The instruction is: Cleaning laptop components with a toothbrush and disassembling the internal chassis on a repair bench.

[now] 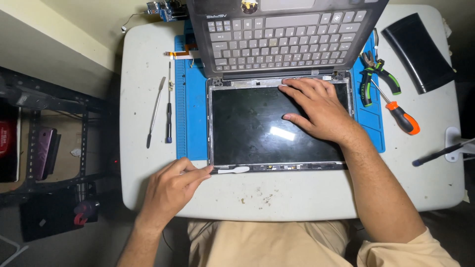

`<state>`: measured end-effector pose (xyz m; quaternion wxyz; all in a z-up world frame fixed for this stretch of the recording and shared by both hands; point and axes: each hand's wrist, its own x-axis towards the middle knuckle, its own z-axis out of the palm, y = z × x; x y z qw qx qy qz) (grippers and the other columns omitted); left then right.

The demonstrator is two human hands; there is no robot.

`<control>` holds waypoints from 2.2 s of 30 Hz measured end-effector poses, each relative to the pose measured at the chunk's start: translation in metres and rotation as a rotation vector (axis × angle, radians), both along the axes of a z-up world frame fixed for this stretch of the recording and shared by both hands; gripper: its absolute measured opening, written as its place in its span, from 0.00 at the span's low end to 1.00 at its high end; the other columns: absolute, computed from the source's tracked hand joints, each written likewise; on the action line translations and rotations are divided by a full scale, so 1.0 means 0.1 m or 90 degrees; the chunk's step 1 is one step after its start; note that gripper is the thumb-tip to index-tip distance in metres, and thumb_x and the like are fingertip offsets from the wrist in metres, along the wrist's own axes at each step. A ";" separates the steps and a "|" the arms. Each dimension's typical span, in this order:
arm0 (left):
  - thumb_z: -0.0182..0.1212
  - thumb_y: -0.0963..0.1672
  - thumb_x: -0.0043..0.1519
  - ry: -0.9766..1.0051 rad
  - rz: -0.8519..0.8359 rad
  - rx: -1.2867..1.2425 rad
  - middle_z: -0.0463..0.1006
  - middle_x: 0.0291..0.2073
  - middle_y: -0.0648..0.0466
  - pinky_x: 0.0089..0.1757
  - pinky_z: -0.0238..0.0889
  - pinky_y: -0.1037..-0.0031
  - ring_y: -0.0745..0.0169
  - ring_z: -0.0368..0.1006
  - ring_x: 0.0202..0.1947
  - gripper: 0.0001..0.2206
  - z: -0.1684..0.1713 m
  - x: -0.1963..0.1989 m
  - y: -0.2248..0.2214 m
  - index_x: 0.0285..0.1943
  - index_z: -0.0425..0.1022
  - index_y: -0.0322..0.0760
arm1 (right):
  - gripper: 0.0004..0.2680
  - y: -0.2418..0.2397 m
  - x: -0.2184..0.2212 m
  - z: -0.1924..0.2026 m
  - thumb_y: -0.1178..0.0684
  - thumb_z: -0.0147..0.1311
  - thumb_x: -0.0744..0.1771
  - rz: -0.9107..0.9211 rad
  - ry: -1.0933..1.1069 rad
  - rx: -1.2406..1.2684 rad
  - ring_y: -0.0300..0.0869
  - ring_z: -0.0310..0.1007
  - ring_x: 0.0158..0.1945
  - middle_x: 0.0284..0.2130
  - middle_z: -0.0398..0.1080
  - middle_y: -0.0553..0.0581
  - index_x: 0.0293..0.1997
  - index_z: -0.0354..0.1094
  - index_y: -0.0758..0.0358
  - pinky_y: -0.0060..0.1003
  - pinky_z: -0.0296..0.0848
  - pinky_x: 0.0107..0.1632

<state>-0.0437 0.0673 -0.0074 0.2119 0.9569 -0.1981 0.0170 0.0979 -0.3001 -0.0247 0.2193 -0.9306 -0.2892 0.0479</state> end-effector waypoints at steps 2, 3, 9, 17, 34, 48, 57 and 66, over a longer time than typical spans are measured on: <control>0.66 0.49 0.61 -0.028 -0.020 -0.002 0.73 0.24 0.65 0.29 0.70 0.73 0.63 0.78 0.29 0.06 -0.07 0.03 -0.18 0.43 0.86 0.64 | 0.22 -0.01 0.00 0.00 0.39 0.52 0.69 -0.001 -0.001 -0.001 0.52 0.53 0.71 0.68 0.59 0.56 0.71 0.59 0.54 0.57 0.43 0.70; 0.65 0.49 0.61 -0.057 -0.039 -0.002 0.73 0.25 0.66 0.29 0.71 0.73 0.64 0.78 0.31 0.07 -0.11 0.04 -0.26 0.44 0.85 0.66 | 0.22 0.00 0.00 0.00 0.39 0.52 0.69 0.000 -0.002 0.000 0.52 0.53 0.71 0.68 0.59 0.56 0.70 0.59 0.54 0.57 0.43 0.70; 0.64 0.47 0.62 -0.058 -0.084 -0.037 0.72 0.25 0.63 0.28 0.70 0.72 0.61 0.77 0.29 0.07 -0.12 0.09 -0.54 0.43 0.85 0.64 | 0.21 0.00 -0.03 0.00 0.39 0.52 0.69 -0.003 -0.017 0.001 0.51 0.54 0.71 0.67 0.61 0.55 0.70 0.61 0.53 0.56 0.44 0.70; 0.74 0.47 0.56 0.004 -0.051 -0.049 0.67 0.25 0.64 0.17 0.62 0.72 0.69 0.62 0.19 0.12 -0.07 0.10 -0.35 0.49 0.86 0.54 | 0.22 -0.02 0.00 -0.02 0.38 0.44 0.70 0.030 -0.036 -0.016 0.52 0.51 0.71 0.70 0.56 0.54 0.73 0.55 0.54 0.54 0.47 0.66; 0.70 0.49 0.59 0.104 -0.081 -0.052 0.69 0.27 0.63 0.17 0.63 0.65 0.62 0.68 0.15 0.11 0.05 0.18 -0.70 0.50 0.86 0.53 | 0.22 -0.04 0.01 -0.05 0.38 0.46 0.70 0.026 -0.035 0.007 0.53 0.53 0.70 0.70 0.57 0.55 0.72 0.56 0.53 0.53 0.47 0.66; 0.58 0.47 0.63 0.318 0.072 -0.261 0.84 0.33 0.57 0.38 0.67 0.68 0.55 0.79 0.30 0.14 0.03 0.01 -1.19 0.55 0.81 0.44 | 0.21 -0.05 0.01 -0.05 0.38 0.47 0.70 0.017 -0.027 0.034 0.52 0.54 0.70 0.68 0.59 0.55 0.71 0.58 0.52 0.52 0.47 0.66; 0.54 0.46 0.64 0.377 0.050 -0.359 0.86 0.50 0.57 0.46 0.71 0.75 0.61 0.82 0.50 0.17 0.09 0.02 -1.23 0.59 0.79 0.39 | 0.22 -0.06 0.01 -0.06 0.39 0.48 0.70 0.017 -0.022 0.032 0.52 0.54 0.70 0.69 0.59 0.54 0.72 0.57 0.52 0.53 0.48 0.66; 0.56 0.48 0.63 0.436 0.061 -0.359 0.87 0.40 0.62 0.40 0.69 0.77 0.69 0.80 0.36 0.16 0.10 0.06 -1.21 0.58 0.80 0.42 | 0.22 -0.06 0.02 -0.06 0.38 0.48 0.70 0.013 -0.014 0.034 0.52 0.54 0.69 0.69 0.59 0.55 0.72 0.57 0.52 0.53 0.46 0.66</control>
